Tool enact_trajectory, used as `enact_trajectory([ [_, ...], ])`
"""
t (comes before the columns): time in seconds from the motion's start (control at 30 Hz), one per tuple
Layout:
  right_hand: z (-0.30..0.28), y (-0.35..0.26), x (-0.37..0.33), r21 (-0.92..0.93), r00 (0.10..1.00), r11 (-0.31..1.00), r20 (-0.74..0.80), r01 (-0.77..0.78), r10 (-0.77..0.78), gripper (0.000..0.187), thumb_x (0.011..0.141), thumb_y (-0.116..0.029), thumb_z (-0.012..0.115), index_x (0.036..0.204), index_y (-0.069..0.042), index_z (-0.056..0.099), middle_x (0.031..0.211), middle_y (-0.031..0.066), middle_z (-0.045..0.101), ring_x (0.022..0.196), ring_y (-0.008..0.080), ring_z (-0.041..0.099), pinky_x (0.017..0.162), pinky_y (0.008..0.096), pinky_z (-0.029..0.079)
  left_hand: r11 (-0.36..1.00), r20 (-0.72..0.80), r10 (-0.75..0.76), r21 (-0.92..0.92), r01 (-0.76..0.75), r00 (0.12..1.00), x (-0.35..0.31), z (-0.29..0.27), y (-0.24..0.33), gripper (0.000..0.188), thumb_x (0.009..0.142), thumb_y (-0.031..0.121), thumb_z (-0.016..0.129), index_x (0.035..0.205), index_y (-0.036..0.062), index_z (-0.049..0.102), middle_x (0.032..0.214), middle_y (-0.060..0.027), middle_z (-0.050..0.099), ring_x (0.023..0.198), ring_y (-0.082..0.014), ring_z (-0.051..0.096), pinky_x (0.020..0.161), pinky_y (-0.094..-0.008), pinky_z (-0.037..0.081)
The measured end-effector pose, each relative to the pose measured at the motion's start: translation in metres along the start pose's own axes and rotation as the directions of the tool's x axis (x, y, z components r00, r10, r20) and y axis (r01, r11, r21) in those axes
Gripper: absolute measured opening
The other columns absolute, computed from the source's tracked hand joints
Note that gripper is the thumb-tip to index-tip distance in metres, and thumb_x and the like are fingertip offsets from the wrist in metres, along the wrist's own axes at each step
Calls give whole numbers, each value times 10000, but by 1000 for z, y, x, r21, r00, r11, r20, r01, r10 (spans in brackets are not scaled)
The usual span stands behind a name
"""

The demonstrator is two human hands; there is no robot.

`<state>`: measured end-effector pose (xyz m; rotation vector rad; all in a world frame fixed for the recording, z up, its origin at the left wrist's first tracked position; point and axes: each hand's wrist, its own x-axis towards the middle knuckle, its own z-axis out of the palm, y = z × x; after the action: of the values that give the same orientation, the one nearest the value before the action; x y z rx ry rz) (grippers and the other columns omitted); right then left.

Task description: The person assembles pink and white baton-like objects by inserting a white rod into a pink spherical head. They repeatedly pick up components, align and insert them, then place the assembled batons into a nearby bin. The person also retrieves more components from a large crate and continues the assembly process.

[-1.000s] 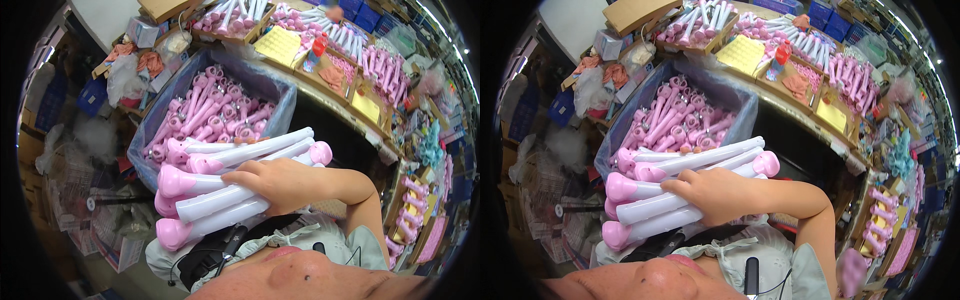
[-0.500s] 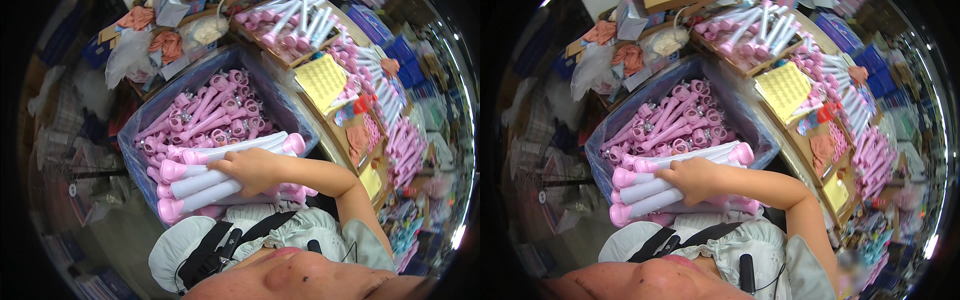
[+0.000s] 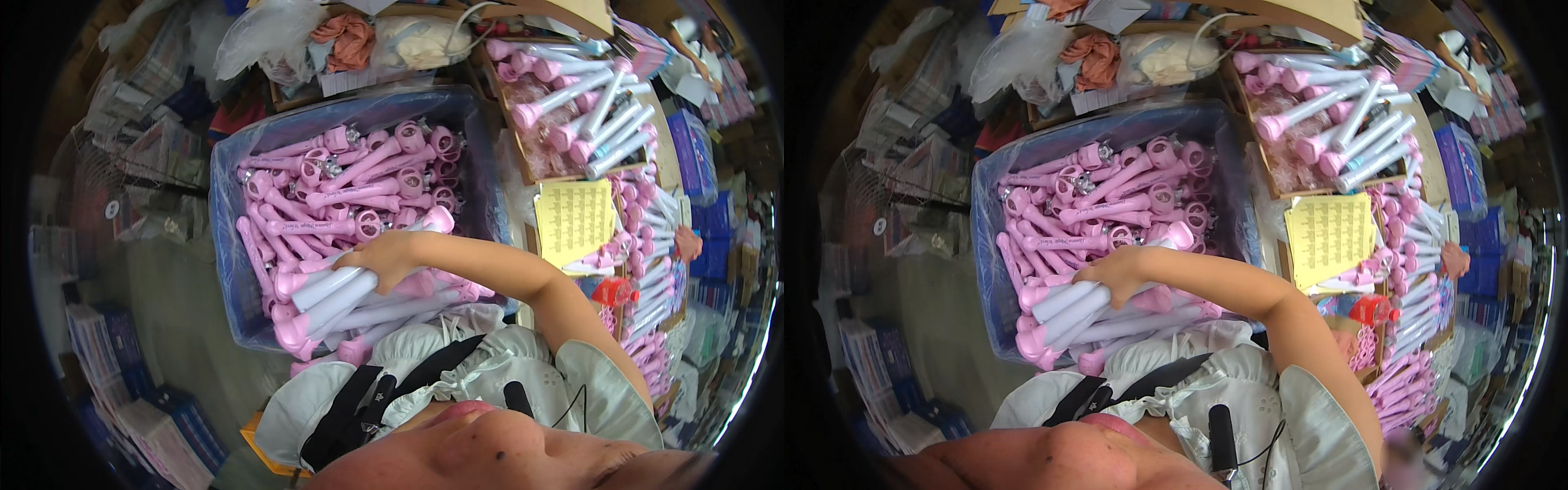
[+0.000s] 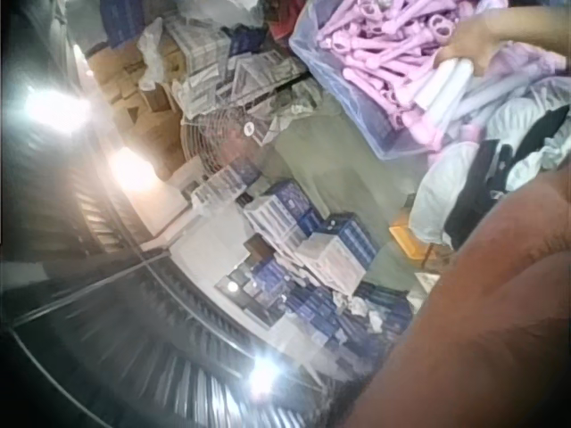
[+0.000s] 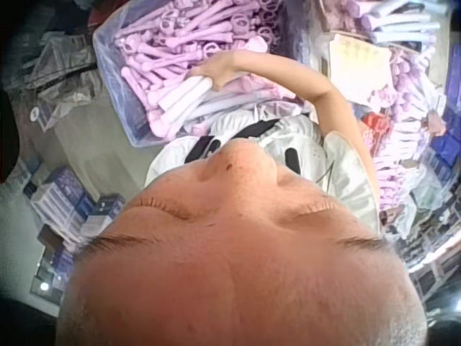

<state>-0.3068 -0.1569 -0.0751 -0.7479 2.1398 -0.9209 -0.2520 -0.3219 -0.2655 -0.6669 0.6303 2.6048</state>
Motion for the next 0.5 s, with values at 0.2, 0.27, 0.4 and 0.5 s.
enact_trajectory([
  [0.2, 19, 102, -23, 202, 997, 977, -51, 66, -57, 877, 545, -151, 694, 1354, -143, 356, 1229, 143, 531, 1076, 313, 550, 905, 382, 428, 980, -111, -126, -171, 105, 986, 54, -5, -95, 502, 886, 527, 422, 1229, 160, 446, 1145, -82, 516, 1063, -253, 494, 927, -466, 386],
  [0.27, 30, 138, -35, 259, 998, 966, -42, -24, 36, 870, 548, -151, 687, 1354, -131, 359, 1233, 139, 532, 1092, 307, 545, 922, 366, 419, 971, -135, -141, -213, 111, 981, 67, -9, -111, 500, 887, 526, 422, 1223, 157, 450, 1141, -83, 518, 1062, -252, 495, 927, -462, 389],
  [0.4, 54, 198, -50, 402, 971, 894, -43, -199, 235, 895, 570, -168, 702, 1378, -128, 321, 1222, 137, 524, 1119, 261, 516, 958, 330, 394, 963, -137, -169, -235, 133, 976, 85, -15, -124, 496, 887, 524, 421, 1212, 151, 457, 1134, -83, 521, 1061, -251, 497, 927, -454, 394],
  [0.5, 68, 236, -56, 538, 942, 828, -169, -159, 290, 884, 578, -151, 688, 1379, -117, 315, 1241, 139, 512, 1137, 258, 502, 966, 321, 384, 958, -127, -193, -239, 158, 973, 90, -17, -123, 493, 888, 523, 421, 1203, 146, 463, 1129, -84, 523, 1060, -250, 499, 926, -447, 398],
])
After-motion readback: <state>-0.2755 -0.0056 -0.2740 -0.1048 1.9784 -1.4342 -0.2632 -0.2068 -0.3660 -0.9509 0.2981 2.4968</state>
